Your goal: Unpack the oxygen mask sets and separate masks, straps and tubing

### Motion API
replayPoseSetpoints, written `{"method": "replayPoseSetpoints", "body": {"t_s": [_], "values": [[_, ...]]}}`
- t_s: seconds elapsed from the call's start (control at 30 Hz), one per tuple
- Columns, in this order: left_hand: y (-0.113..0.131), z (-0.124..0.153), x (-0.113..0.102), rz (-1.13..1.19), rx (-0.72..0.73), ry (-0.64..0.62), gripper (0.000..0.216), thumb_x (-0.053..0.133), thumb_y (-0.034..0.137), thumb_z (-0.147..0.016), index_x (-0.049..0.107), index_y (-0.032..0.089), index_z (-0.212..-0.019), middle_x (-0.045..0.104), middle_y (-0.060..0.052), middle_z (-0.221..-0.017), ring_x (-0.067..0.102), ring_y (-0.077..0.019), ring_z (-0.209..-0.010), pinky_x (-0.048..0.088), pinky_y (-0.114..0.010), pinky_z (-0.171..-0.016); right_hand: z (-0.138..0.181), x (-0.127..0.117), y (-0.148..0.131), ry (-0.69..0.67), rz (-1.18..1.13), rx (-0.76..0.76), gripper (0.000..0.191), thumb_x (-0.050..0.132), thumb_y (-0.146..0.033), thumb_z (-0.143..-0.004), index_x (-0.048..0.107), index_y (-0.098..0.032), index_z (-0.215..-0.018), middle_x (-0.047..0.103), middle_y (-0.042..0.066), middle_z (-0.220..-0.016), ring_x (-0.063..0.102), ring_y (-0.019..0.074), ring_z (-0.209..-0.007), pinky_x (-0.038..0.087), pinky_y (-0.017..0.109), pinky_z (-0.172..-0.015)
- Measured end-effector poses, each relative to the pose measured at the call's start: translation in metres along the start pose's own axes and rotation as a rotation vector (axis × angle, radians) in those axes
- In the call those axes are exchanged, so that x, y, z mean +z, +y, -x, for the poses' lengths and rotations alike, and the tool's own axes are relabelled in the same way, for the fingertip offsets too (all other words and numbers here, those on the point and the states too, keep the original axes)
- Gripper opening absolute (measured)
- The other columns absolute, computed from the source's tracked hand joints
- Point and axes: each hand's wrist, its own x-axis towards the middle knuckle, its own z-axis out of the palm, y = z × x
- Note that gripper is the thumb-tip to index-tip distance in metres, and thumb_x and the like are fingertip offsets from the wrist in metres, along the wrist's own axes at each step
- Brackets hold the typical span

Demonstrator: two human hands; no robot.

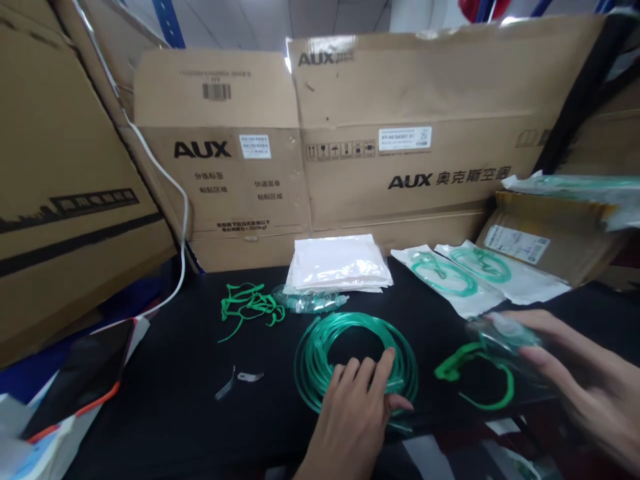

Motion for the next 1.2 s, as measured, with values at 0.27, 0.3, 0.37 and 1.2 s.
{"method": "replayPoseSetpoints", "body": {"t_s": [0.27,0.3,0.37,1.2], "values": [[-0.022,-0.028,-0.056,0.419,-0.116,0.399,0.034,0.039,0.039,-0.106,0.065,0.024,-0.121,0.07,-0.006,-0.099,0.068,-0.0208,-0.091,0.056,-0.031,-0.078,-0.055,0.059,-0.054,-0.33,-0.782,0.057,0.046,0.063,-0.063,-0.086,0.07,-0.025,-0.11,0.074,0.009,-0.11,0.071,0.0295,-0.102,0.059,0.035,-0.085],[-0.023,-0.031,-0.061,0.457,-0.099,0.407,0.031,0.04,0.037,-0.105,0.067,0.024,-0.115,0.071,-0.006,-0.095,0.068,-0.0203,-0.088,0.055,-0.03,-0.077,-0.056,0.064,-0.059,-0.347,-0.828,0.047,0.046,0.066,-0.062,-0.084,0.07,-0.025,-0.11,0.073,0.009,-0.112,0.07,0.0286,-0.103,0.058,0.034,-0.087],[-0.026,-0.035,-0.067,0.497,-0.077,0.404,0.025,0.046,0.033,-0.103,0.069,0.024,-0.107,0.071,-0.004,-0.091,0.068,-0.0189,-0.082,0.054,-0.029,-0.074,-0.057,0.072,-0.066,-0.378,-0.882,0.033,0.045,0.072,-0.06,-0.081,0.07,-0.025,-0.109,0.072,0.008,-0.111,0.069,0.0269,-0.103,0.058,0.033,-0.087],[-0.084,-0.014,-0.102,0.297,-0.31,0.579,0.02,0.067,0.043,-0.089,0.08,0.027,-0.088,0.074,0.001,-0.077,0.067,-0.0159,-0.063,0.055,-0.022,-0.059,-0.074,0.065,-0.033,-0.19,-0.643,0.21,0.05,0.073,-0.059,-0.08,0.066,-0.019,-0.11,0.07,0.008,-0.106,0.07,0.0281,-0.099,0.058,0.037,-0.085]]}}
